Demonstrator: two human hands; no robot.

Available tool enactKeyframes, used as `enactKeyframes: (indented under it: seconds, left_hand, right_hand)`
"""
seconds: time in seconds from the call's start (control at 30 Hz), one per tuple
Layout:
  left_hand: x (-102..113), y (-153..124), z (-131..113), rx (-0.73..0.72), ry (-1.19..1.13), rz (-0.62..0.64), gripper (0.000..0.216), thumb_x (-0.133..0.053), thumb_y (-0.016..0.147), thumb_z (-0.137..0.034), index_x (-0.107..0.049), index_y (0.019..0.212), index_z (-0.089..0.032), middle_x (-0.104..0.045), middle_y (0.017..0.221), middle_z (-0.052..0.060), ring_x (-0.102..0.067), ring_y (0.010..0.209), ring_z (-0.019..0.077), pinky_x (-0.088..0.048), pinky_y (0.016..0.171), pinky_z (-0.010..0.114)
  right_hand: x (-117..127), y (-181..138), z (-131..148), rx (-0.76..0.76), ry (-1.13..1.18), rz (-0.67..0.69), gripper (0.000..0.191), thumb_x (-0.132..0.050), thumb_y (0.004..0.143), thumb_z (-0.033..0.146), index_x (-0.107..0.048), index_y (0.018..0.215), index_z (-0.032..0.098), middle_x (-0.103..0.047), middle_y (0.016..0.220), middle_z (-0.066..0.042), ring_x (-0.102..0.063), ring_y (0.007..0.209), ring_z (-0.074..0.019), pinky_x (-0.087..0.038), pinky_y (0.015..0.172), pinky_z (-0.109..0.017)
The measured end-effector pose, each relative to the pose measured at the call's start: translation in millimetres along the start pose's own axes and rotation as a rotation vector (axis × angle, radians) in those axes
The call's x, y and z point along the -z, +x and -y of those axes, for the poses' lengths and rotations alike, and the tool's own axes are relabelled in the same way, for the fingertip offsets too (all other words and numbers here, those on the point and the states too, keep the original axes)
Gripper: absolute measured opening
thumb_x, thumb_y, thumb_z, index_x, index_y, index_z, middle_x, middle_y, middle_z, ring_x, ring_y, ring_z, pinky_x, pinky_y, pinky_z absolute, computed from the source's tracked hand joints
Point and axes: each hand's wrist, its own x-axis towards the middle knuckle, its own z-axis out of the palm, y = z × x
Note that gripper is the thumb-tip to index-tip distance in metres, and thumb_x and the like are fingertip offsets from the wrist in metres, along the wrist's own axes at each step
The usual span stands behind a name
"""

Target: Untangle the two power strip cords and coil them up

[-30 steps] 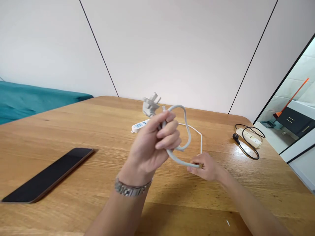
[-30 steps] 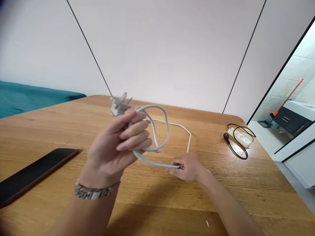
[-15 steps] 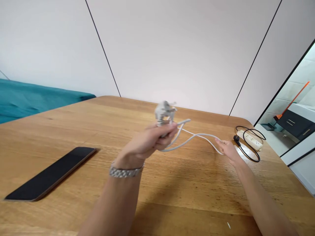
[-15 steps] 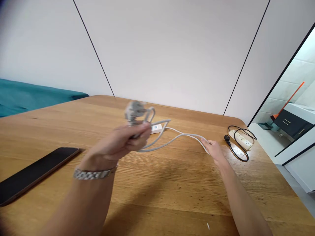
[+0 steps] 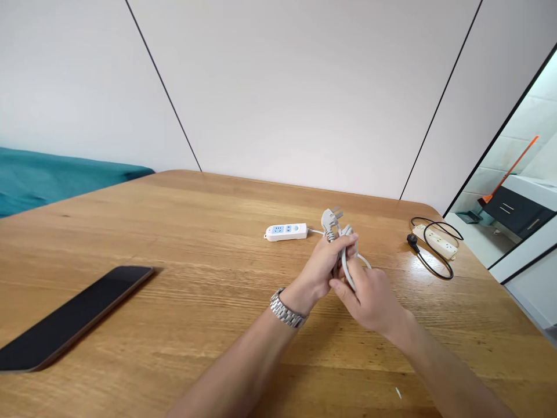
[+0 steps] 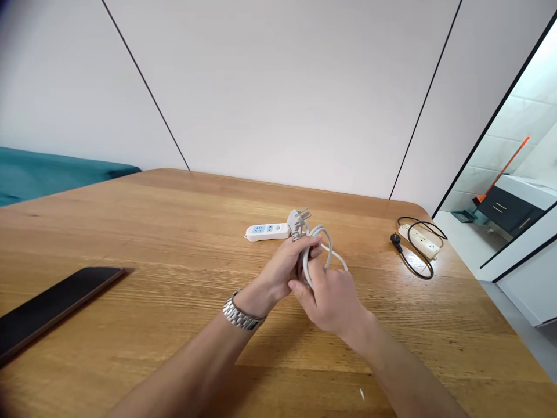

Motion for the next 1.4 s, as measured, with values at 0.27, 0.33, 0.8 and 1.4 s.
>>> enactKeyframes:
  seconds: [0.27, 0.33, 0.8, 1.4]
  left_hand:
    - [4.9, -35.5, -54.6, -0.043, -0.139, 0.087, 0.033, -0.053, 0.085, -0.024, -0.038, 0.057, -0.018, -0.025, 0.042, -0.007, -0.029, 0.038, 0.0053, -0.031, 0.039, 0.016]
    - [8.5, -50.8, -71.6, -0.031, -0.225, 0.093, 0.033, -0.047, 0.09, -0.025, -0.038, 0.058, -0.019, -0.021, 0.043, -0.008, -0.027, 0.036, 0.0052, -0.033, 0.04, 0.017]
    - [49.3, -66.1, -93.8, -0.146, 0.249, 0.148, 0.042, -0.067, 0.072, -0.034, -0.037, 0.048, -0.018, -0.022, 0.04, -0.006, -0.017, 0.037, 0.003, -0.013, 0.037, 0.018]
    - [12.0, 12.1, 4.3, -0.202, 0.321, -0.157, 0.039, -0.07, 0.071, -0.042, -0.039, 0.062, -0.019, -0.029, 0.048, -0.009, -0.023, 0.042, 0.0036, -0.017, 0.04, 0.018]
  right_hand:
    - [-13.9, 3.4, -18.0, 0.011, 0.308, 0.503, 0.05, -0.05, 0.086, 0.052, -0.028, 0.055, 0.02, -0.027, 0.052, 0.007, -0.024, 0.05, -0.0077, -0.02, 0.049, -0.025]
    - [-19.2, 5.6, -31.0, -0.074, 0.366, 0.645, 0.055, -0.058, 0.081, 0.054, -0.026, 0.053, 0.019, -0.021, 0.052, 0.008, -0.021, 0.05, -0.0069, -0.017, 0.048, -0.025]
    - [13.4, 14.7, -121.4, -0.578, -0.001, 0.269, 0.062, -0.073, 0.06, 0.058, -0.028, 0.041, 0.021, -0.019, 0.042, 0.008, -0.018, 0.045, -0.0069, -0.01, 0.046, -0.026]
    - [-1.4, 18.8, -36.8, -0.46, 0.868, -0.393, 0.019, -0.06, 0.072, 0.036, -0.051, 0.078, 0.02, -0.042, 0.062, 0.006, -0.034, 0.051, -0.0082, -0.025, 0.047, -0.021]
